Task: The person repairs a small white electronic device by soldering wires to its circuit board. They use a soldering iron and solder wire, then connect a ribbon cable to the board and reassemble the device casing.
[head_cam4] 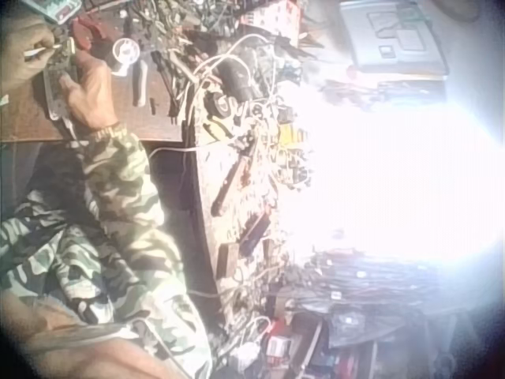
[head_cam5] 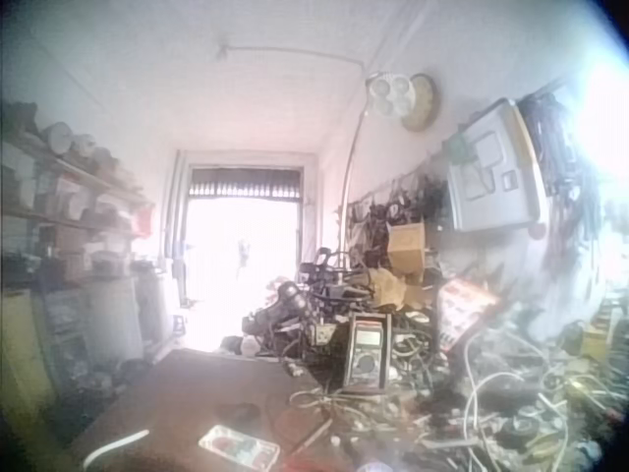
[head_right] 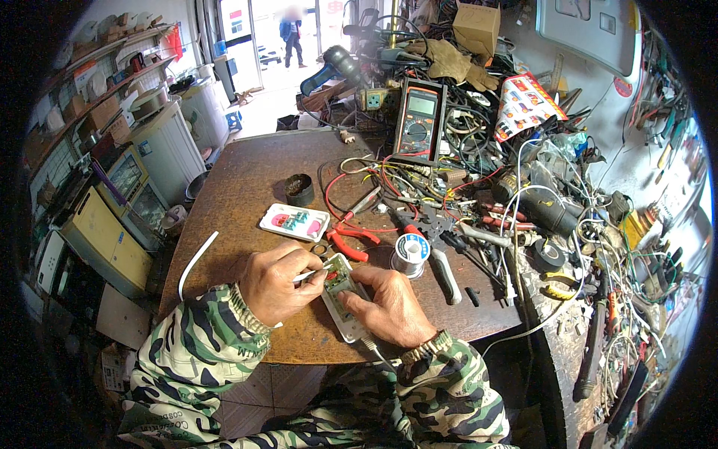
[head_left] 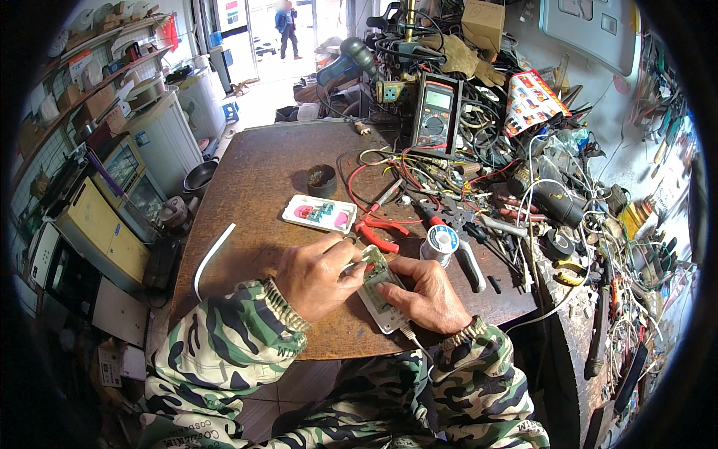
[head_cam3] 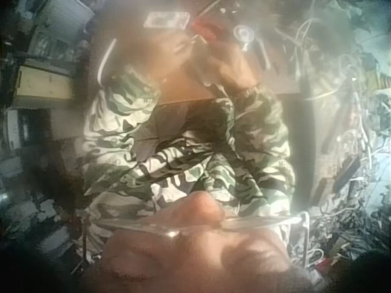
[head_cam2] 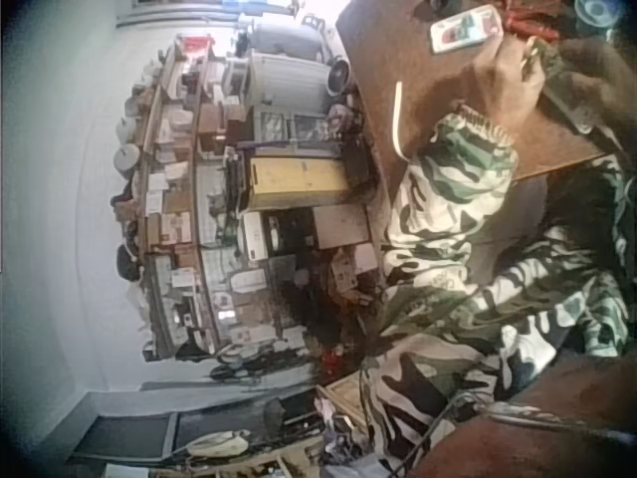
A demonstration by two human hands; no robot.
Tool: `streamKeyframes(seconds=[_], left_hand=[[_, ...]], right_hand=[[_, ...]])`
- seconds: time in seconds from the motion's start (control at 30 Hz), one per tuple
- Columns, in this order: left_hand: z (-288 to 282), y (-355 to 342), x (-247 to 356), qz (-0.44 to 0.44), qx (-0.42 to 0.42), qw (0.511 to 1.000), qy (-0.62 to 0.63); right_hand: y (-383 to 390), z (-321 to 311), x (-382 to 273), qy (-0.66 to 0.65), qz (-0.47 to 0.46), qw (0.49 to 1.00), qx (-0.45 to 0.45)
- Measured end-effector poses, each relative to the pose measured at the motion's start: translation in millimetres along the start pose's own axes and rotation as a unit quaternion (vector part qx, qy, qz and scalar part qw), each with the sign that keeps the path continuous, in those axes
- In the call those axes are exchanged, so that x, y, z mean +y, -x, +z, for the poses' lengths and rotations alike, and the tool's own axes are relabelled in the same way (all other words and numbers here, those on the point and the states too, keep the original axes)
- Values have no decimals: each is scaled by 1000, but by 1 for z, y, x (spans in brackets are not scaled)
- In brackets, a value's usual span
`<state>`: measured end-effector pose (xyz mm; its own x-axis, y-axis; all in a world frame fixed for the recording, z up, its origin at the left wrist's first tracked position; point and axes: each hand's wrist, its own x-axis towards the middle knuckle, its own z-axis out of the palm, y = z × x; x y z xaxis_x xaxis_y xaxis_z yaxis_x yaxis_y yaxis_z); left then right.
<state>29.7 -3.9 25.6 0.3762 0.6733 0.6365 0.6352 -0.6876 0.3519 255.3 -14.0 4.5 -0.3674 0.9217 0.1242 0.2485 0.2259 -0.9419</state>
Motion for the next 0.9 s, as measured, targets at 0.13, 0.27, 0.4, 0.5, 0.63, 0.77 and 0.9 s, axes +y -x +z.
streamKeyframes(seconds=[0.13,0.27,0.4,0.5,0.63,0.77,0.9], left_hand=[[1,0,1,-4,3,1000,-1],[1,-1,1,-3,6,1000,1],[1,0,1,-4,11,1000,-7],[2,0,0,1,11,1000,-17],[1,0,1,3,4,1000,-16],[0,1,0,0,1,1000,-16],[0,0,1,5,3,1000,-15]], right_hand=[[0,-1,1,12,-2,1000,1],[0,-1,0,5,9,1000,-1],[0,0,0,1,0,1000,-2],[-1,0,2,-1,0,1000,1],[0,0,2,-6,3,1000,1],[-1,1,4,-7,-3,1000,3],[-1,2,4,-8,-16,1000,9]])
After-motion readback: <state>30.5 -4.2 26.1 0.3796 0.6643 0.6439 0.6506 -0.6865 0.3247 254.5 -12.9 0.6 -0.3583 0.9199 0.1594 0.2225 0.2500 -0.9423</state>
